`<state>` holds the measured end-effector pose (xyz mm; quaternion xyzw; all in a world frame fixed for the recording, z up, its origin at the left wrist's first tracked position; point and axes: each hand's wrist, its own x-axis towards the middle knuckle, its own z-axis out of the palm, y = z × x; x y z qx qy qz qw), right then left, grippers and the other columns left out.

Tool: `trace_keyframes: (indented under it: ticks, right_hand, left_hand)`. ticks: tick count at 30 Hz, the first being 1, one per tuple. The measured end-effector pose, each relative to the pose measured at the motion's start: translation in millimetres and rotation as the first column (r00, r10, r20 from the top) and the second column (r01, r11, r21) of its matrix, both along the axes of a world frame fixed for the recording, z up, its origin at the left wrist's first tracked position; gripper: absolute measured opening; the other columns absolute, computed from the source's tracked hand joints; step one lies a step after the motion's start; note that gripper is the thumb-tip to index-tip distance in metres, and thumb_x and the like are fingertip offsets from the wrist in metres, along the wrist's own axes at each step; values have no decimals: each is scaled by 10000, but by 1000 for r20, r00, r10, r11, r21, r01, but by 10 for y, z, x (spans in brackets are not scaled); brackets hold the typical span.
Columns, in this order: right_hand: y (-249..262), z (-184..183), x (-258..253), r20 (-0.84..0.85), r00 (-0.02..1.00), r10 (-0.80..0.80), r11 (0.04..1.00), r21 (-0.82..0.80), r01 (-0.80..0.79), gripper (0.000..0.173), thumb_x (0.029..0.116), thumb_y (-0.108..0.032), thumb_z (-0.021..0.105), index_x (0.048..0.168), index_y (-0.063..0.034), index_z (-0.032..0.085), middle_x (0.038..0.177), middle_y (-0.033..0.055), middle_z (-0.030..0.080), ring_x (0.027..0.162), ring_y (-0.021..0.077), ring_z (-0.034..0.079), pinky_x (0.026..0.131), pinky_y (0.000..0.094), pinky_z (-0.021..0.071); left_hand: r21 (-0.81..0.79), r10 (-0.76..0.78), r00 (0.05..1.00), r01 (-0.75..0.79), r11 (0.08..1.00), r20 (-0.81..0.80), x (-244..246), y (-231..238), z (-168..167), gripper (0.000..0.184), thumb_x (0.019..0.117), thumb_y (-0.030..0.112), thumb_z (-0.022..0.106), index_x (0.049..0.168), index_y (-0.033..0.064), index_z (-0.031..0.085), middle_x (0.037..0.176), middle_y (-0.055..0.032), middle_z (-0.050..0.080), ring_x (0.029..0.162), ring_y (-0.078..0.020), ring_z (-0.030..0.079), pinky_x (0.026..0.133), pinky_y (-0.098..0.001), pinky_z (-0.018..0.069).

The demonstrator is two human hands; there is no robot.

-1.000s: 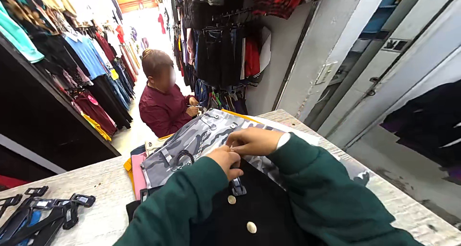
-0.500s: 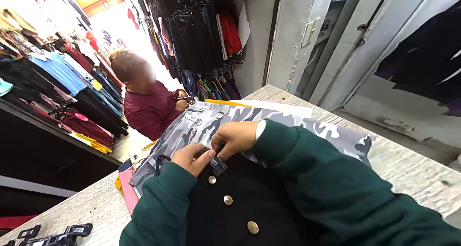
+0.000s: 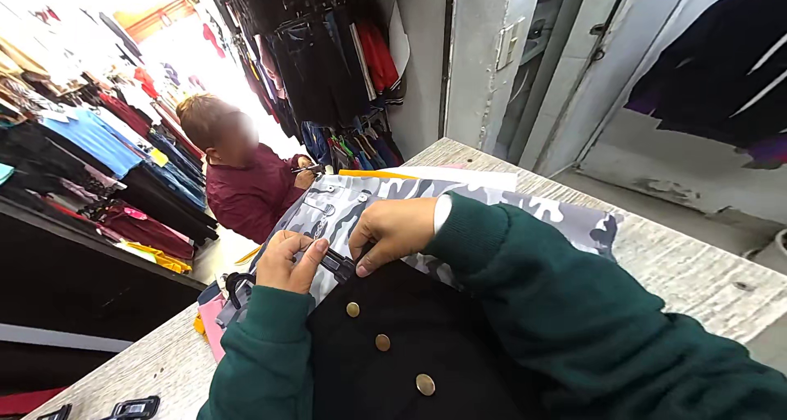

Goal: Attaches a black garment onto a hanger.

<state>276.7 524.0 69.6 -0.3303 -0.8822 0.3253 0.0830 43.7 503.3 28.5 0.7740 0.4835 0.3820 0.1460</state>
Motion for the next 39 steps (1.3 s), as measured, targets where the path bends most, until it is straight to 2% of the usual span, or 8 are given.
trace_keyframes:
  ticks: [12,16,21,26,29,32,35,39]
  right_hand:
    - [5,-24,-37,-125,988,-90,983,146,109,151,926,-195,739,849,-69,770,754,26,681,709,106,600,669,348,465]
    - [10,-8,15,-125,990,-60,990,122,75,165,937,-214,733,873,-66,764,745,13,669,680,84,581,649,318,462]
    - [38,-24,84,-115,987,-111,992,50,117,171,966,-226,705,965,-59,741,772,22,676,689,97,603,674,340,503]
    - [57,-137,32,-77,987,-145,985,88,151,157,976,-240,692,1031,-99,734,826,27,707,759,137,661,748,406,550]
    - [98,-221,-14,-6,992,-127,983,130,126,169,979,-244,692,1051,-95,729,830,38,708,782,170,675,769,448,556]
    - [136,-341,-62,27,995,-97,981,174,91,154,969,-240,705,1012,-94,724,774,34,685,737,184,660,722,473,542]
    - [155,-457,-124,20,996,-85,977,199,79,175,910,-233,774,1007,-96,725,688,4,645,646,162,629,641,452,539]
    - [177,-488,-164,-9,994,-112,987,112,113,285,850,-269,836,1063,-115,727,682,-17,637,629,129,610,631,389,537]
  left_hand:
    - [-71,-102,989,94,993,-110,72,-51,-47,223,941,235,720,828,45,750,825,-49,645,806,-148,614,726,-355,504]
    - [-90,-86,996,82,992,-37,102,-58,-72,224,959,247,694,882,50,769,924,-56,699,879,-130,655,802,-335,533]
    - [295,22,987,26,955,-158,-307,-295,587,303,1020,243,584,1137,6,731,1179,-141,716,1090,-211,688,938,-395,571]
    - [616,31,989,-113,780,143,-1195,-997,937,169,1038,292,586,1057,197,724,1142,82,712,1107,-113,680,963,-331,581]
    - [423,251,963,-189,886,-95,-1468,-1196,552,239,1005,253,586,1048,70,734,1114,-49,730,1063,-148,686,907,-362,589]
    - [-186,387,882,-442,878,-269,-1664,-1366,-136,409,1000,267,641,1290,-21,643,1254,-201,673,1126,-315,677,949,-529,554]
    - [-513,457,889,-411,754,-40,-1610,-1606,-545,458,993,293,608,1321,-27,614,1117,-156,721,1015,-234,704,942,-442,555]
    - [-514,498,729,-232,826,471,-1344,-1756,-551,292,888,81,659,1156,-28,619,891,-1,747,802,-32,713,780,-227,595]
